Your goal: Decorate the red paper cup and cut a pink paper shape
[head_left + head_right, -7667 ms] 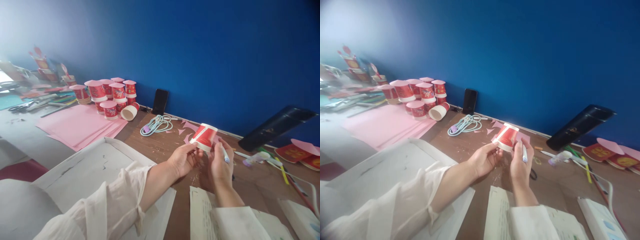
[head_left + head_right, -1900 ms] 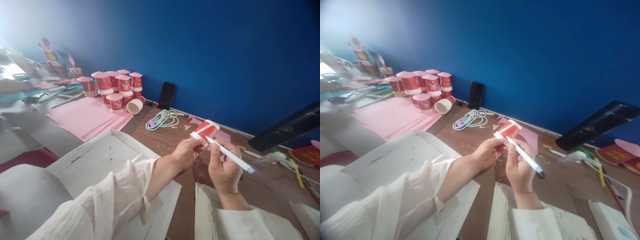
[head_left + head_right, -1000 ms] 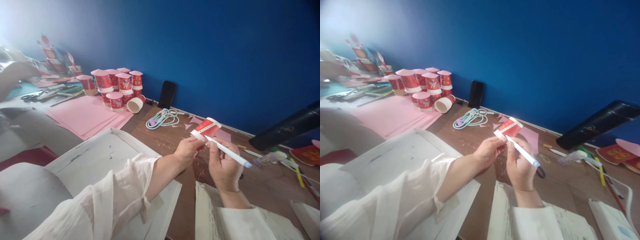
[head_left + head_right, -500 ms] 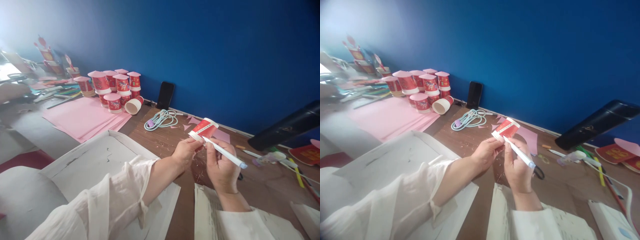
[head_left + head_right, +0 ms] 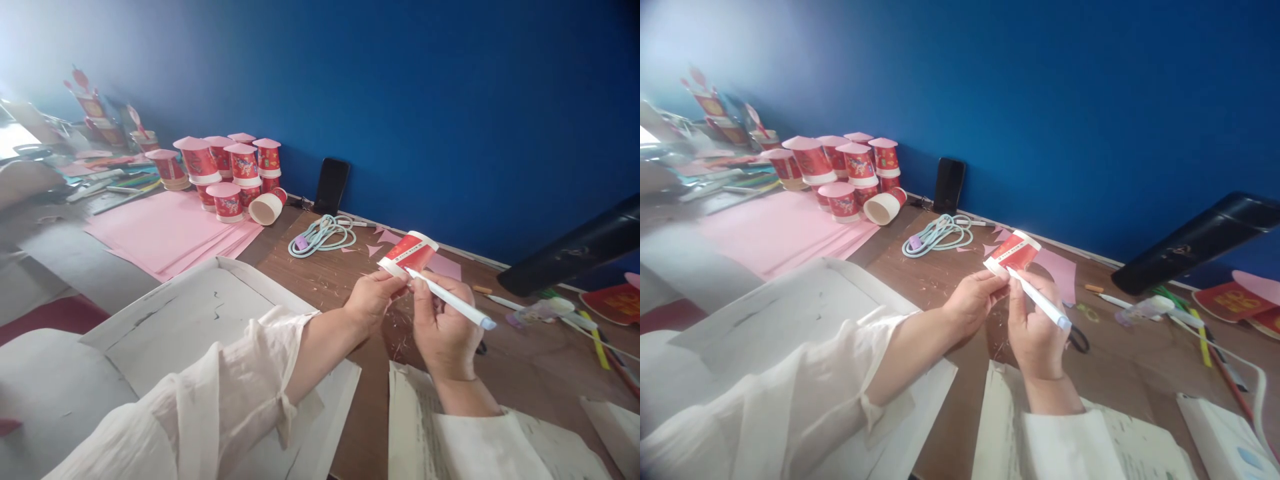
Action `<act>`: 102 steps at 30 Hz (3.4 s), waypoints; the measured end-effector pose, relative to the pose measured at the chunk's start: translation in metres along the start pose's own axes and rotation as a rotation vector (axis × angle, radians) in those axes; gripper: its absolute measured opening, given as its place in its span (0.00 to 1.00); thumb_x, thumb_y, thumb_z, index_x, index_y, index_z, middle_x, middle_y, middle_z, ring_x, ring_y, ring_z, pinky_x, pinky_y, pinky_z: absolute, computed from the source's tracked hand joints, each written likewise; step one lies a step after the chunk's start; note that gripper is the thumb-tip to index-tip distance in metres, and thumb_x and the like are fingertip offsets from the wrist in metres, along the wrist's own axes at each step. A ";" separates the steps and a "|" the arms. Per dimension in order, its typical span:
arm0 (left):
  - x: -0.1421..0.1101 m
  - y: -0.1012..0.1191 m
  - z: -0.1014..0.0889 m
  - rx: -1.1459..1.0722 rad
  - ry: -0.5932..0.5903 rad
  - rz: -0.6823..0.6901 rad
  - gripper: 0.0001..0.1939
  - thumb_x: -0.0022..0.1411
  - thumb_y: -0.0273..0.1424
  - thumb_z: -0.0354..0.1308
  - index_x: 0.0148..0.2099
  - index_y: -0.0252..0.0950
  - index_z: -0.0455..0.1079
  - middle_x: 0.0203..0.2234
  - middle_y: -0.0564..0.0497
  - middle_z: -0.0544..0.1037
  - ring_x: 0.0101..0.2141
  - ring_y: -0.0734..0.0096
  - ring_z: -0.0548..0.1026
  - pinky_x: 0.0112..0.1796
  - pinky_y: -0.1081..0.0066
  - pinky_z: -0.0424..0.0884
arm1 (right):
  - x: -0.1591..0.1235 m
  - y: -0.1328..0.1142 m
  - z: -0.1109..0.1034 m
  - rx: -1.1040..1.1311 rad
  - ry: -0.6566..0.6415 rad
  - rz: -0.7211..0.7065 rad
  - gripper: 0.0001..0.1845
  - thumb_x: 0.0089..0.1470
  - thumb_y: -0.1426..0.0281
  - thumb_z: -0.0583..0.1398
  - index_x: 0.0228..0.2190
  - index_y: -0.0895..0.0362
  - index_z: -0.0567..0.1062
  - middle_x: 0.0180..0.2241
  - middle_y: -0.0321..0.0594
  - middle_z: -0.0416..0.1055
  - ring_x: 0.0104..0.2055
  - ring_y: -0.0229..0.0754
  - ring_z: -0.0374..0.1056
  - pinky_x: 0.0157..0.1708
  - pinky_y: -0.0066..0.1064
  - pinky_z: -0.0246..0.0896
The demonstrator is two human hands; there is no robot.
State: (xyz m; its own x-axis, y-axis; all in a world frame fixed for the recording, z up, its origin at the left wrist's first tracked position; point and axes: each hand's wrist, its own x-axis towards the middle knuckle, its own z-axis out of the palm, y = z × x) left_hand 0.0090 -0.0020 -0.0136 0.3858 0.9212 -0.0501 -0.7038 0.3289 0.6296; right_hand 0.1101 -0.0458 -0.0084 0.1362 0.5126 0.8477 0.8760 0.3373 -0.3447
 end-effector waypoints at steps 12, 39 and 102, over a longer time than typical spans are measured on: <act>0.000 0.001 0.001 -0.032 -0.025 -0.021 0.17 0.40 0.36 0.75 0.31 0.32 0.79 0.29 0.48 0.77 0.35 0.70 0.74 0.52 0.64 0.64 | 0.001 0.000 -0.001 -0.036 -0.009 -0.002 0.10 0.58 0.69 0.62 0.42 0.59 0.77 0.39 0.47 0.78 0.40 0.45 0.75 0.40 0.36 0.72; -0.002 0.003 0.001 -0.078 -0.015 -0.052 0.13 0.44 0.32 0.73 0.31 0.31 0.77 0.31 0.48 0.78 0.35 0.72 0.74 0.49 0.68 0.66 | 0.003 -0.003 -0.002 -0.093 0.017 -0.036 0.08 0.58 0.69 0.61 0.40 0.58 0.77 0.38 0.47 0.78 0.39 0.46 0.75 0.40 0.38 0.72; -0.001 0.010 0.006 -0.132 0.122 -0.103 0.05 0.51 0.24 0.65 0.33 0.30 0.75 0.29 0.48 0.78 0.28 0.77 0.72 0.39 0.73 0.68 | 0.002 0.002 -0.003 -0.126 0.034 -0.094 0.07 0.57 0.72 0.61 0.38 0.60 0.75 0.36 0.47 0.77 0.38 0.44 0.75 0.38 0.33 0.70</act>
State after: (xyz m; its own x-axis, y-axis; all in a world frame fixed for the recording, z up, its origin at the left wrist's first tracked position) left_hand 0.0051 -0.0010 -0.0028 0.3906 0.8969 -0.2074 -0.7397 0.4399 0.5092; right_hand 0.1133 -0.0468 -0.0063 0.0643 0.4555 0.8879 0.9364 0.2802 -0.2115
